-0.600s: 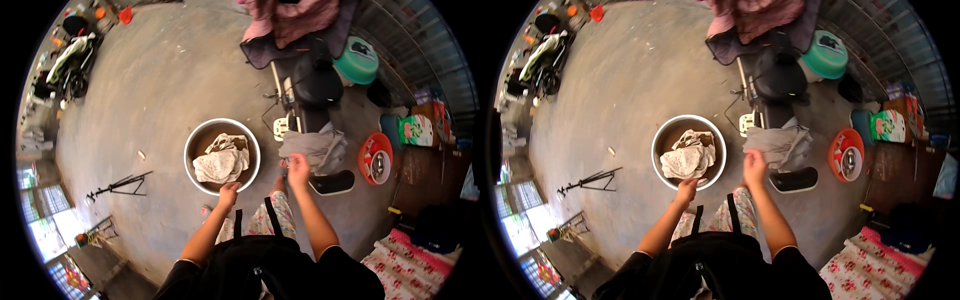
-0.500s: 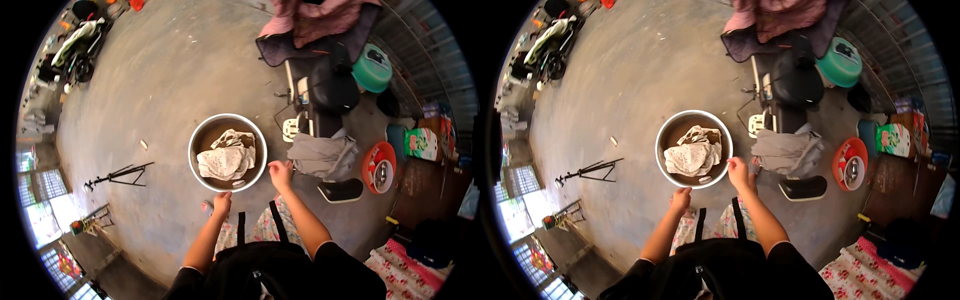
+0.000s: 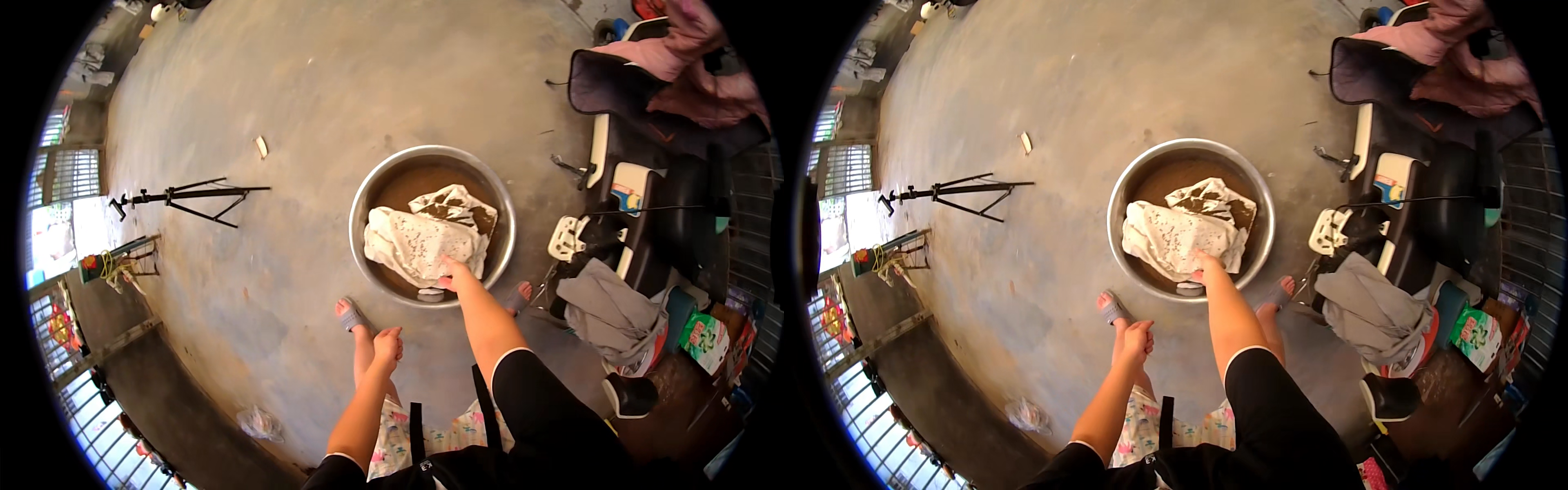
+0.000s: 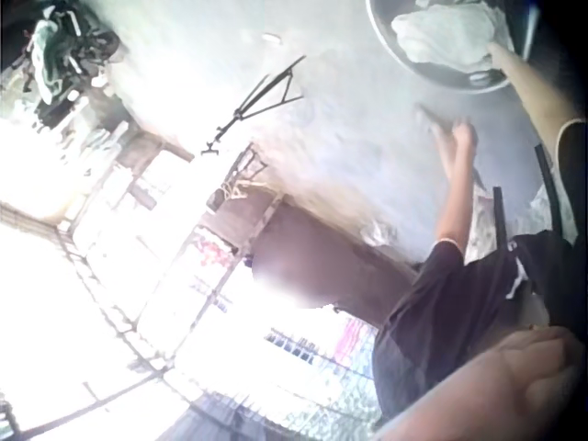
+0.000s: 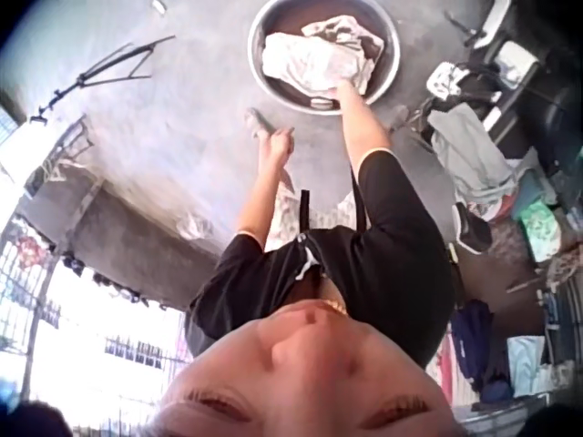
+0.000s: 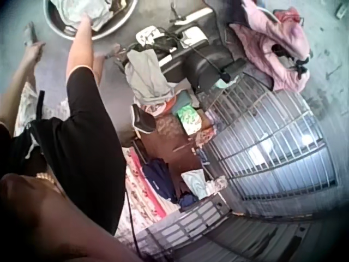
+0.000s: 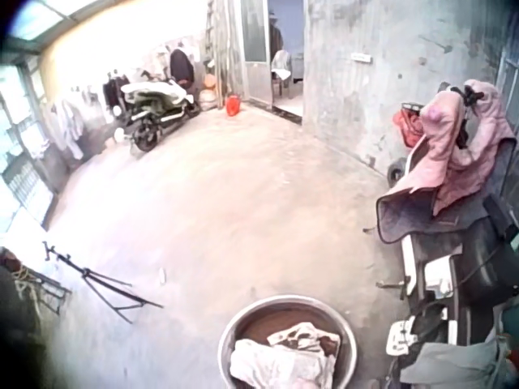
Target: The person picks up a white cloth from a basin of water, wrings it out with both hands, and then carries the large metal basin filled with grain outdoors to a concrete yard.
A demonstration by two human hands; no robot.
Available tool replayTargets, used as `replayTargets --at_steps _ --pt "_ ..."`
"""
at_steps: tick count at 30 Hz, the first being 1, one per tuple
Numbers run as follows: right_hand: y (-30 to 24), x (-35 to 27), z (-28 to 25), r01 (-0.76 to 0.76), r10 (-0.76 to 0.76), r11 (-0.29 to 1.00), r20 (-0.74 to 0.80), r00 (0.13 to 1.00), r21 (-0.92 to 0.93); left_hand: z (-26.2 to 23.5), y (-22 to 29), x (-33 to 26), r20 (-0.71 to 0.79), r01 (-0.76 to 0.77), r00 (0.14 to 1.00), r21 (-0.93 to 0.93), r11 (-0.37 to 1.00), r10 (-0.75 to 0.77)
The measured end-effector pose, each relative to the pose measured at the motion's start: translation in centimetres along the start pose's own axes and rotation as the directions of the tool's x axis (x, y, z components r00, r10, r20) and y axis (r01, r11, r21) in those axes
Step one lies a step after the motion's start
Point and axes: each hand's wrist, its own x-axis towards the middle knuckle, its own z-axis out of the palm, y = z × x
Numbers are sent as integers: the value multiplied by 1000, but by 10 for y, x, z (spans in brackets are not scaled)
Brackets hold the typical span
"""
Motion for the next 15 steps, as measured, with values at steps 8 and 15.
replayTargets --at_steps 8,15 --pt "36 -46 -1 351 -357 934 113 927 73 -1 26 75 -39 38 999 6 999 -38" --pt "19 -198 -36 562 -558 826 197 806 42 69 94 51 221 257 954 -259 931 -202"
